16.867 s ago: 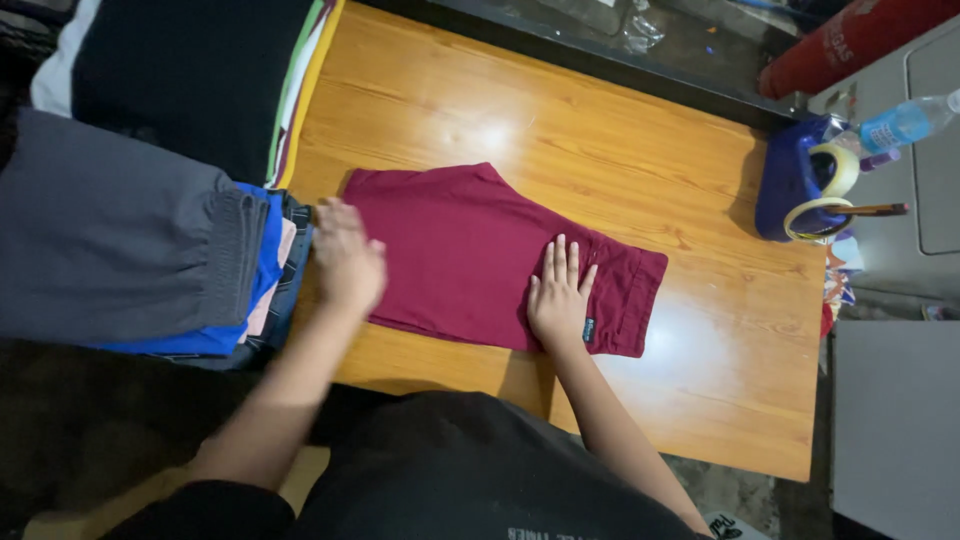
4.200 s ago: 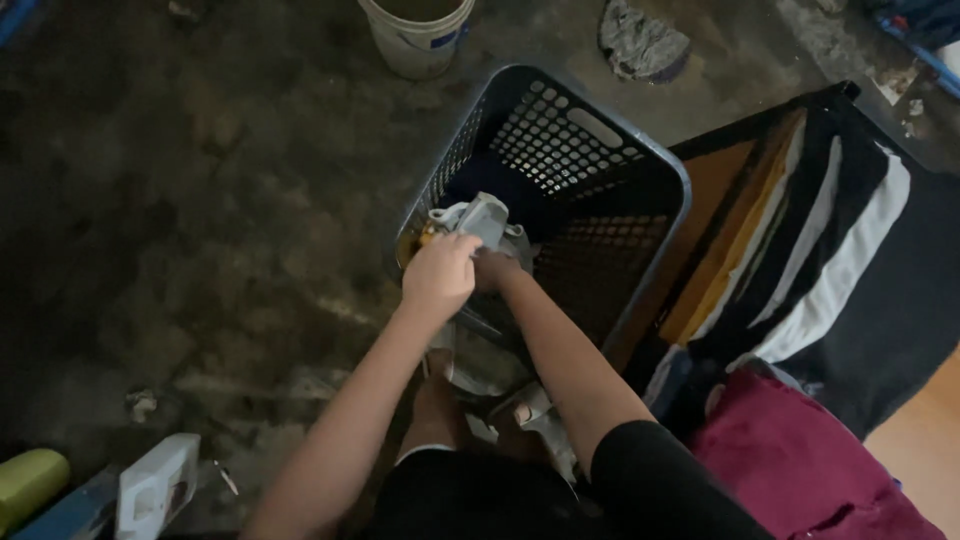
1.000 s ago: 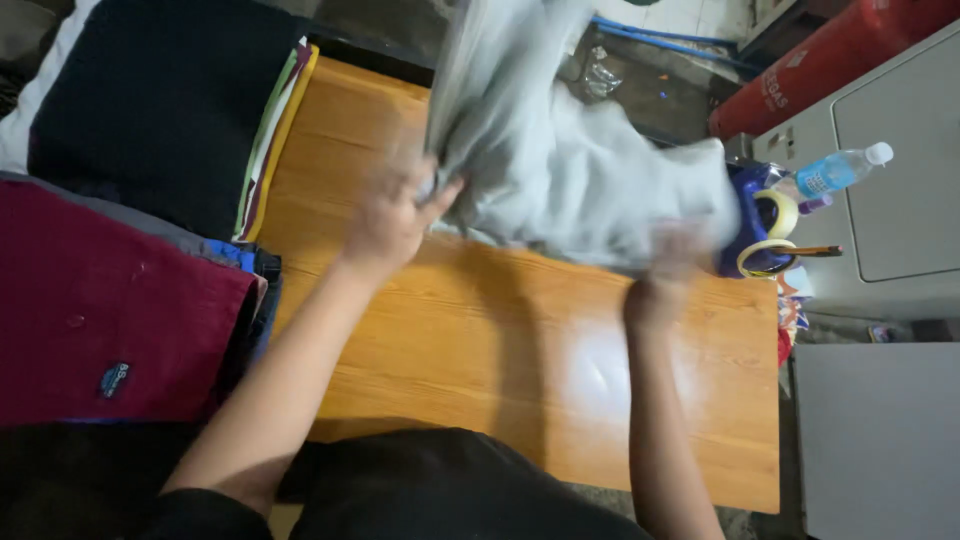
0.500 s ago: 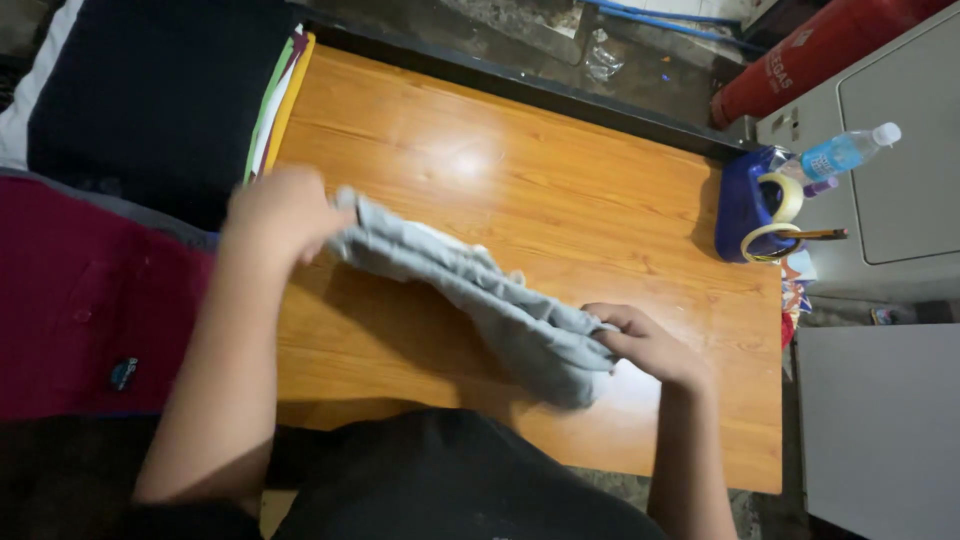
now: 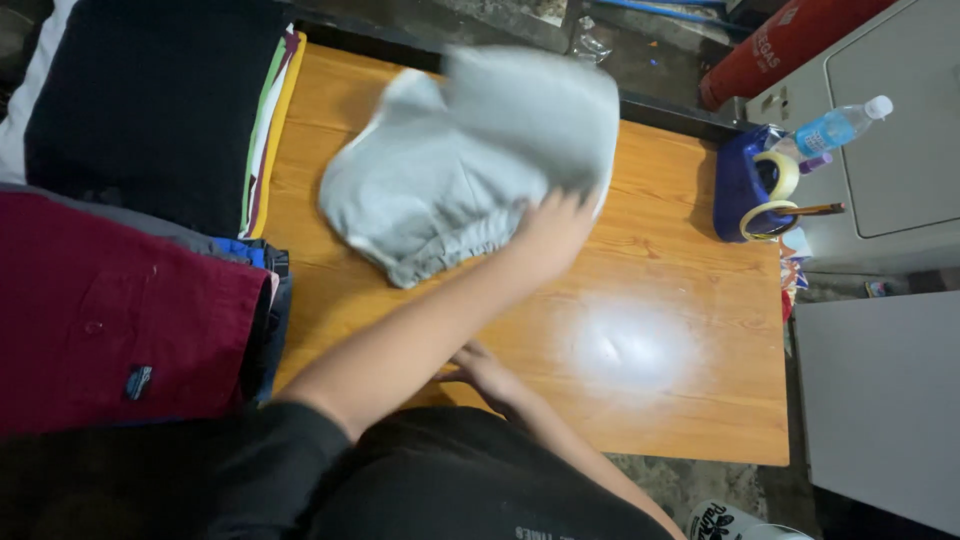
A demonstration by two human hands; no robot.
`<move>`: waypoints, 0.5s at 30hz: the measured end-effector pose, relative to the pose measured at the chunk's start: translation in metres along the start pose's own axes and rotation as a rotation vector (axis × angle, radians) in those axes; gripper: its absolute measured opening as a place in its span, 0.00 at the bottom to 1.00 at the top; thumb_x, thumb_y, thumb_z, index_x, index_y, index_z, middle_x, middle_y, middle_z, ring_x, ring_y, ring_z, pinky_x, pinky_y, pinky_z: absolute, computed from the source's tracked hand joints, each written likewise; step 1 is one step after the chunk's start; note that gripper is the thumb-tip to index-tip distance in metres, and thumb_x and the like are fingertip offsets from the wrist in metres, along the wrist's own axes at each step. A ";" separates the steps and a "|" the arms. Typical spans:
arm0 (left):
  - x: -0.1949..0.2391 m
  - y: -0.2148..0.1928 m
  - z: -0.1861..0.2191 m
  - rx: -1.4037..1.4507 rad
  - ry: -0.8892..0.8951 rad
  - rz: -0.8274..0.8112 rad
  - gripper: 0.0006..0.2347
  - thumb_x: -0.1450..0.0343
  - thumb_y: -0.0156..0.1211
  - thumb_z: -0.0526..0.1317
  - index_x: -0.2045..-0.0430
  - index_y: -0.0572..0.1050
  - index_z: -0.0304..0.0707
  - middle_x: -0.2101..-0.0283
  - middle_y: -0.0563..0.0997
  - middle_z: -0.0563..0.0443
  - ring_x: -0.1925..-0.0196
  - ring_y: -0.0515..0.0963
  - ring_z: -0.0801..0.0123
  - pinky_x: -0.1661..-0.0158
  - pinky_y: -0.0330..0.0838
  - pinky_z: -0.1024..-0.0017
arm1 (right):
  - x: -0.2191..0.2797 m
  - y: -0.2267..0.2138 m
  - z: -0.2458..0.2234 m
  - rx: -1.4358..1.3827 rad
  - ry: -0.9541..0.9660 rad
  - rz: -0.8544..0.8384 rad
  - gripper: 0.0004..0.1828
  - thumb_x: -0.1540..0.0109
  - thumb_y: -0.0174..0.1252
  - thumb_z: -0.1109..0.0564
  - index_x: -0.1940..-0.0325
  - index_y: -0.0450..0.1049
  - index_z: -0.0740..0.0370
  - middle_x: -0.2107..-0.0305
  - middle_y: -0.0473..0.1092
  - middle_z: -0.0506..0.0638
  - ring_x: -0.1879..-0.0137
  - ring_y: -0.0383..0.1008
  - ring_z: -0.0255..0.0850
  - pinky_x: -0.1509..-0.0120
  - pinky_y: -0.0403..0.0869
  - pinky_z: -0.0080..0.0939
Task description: Folding various pieces of clothing and stacking them neatly on a table
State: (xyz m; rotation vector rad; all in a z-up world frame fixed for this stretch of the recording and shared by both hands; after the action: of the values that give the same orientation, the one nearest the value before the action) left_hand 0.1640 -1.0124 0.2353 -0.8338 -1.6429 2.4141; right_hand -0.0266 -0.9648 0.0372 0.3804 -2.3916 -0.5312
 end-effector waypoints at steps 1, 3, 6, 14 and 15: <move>0.025 0.036 -0.010 0.054 -0.007 -0.053 0.12 0.23 0.55 0.36 0.47 0.82 0.46 0.54 0.84 0.46 0.49 0.85 0.54 0.55 0.80 0.34 | -0.010 -0.030 0.019 0.217 -0.039 0.020 0.31 0.30 0.64 0.53 0.26 0.68 0.70 0.40 0.73 0.66 0.36 0.77 0.58 0.36 0.80 0.64; 0.076 0.079 -0.042 0.111 -0.014 -0.107 0.11 0.23 0.56 0.37 0.52 0.84 0.45 0.57 0.84 0.47 0.48 0.83 0.54 0.51 0.76 0.34 | -0.009 -0.061 0.025 0.435 -0.075 0.042 0.30 0.32 0.67 0.57 0.27 0.70 0.67 0.48 0.78 0.66 0.42 0.81 0.56 0.37 0.81 0.59; 0.135 0.070 -0.105 -0.102 -0.002 -0.006 0.07 0.26 0.60 0.39 0.62 0.85 0.55 0.57 0.81 0.54 0.47 0.78 0.60 0.54 0.70 0.51 | 0.018 -0.073 -0.042 0.787 -0.342 0.227 0.24 0.34 0.69 0.53 0.33 0.77 0.54 0.41 0.79 0.54 0.36 0.81 0.54 0.39 0.80 0.54; 0.192 0.048 -0.196 -0.245 -0.091 -0.046 0.09 0.26 0.65 0.42 0.52 0.81 0.56 0.53 0.79 0.52 0.45 0.77 0.59 0.54 0.75 0.58 | -0.028 -0.111 -0.189 2.001 -0.710 0.814 0.28 0.40 0.68 0.49 0.34 0.78 0.42 0.33 0.69 0.50 0.37 0.75 0.53 0.35 0.74 0.56; 0.196 0.049 -0.198 -0.249 -0.095 -0.044 0.09 0.26 0.65 0.42 0.52 0.81 0.56 0.53 0.79 0.52 0.45 0.77 0.59 0.54 0.75 0.58 | -0.039 -0.127 -0.189 2.001 -0.717 0.809 0.28 0.40 0.68 0.49 0.34 0.78 0.42 0.33 0.69 0.50 0.37 0.75 0.53 0.35 0.74 0.56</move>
State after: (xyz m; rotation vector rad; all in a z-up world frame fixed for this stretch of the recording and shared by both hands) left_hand 0.1070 -0.7940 0.0646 -0.7141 -2.0063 2.2839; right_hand 0.1427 -1.1130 0.0910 -0.1131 -2.4297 2.5063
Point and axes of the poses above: each hand's wrist, its own x-axis away from the middle knuckle, its own y-axis out of the palm, z = x × y, the point moved 7 cm from there along -x, towards the middle knuckle
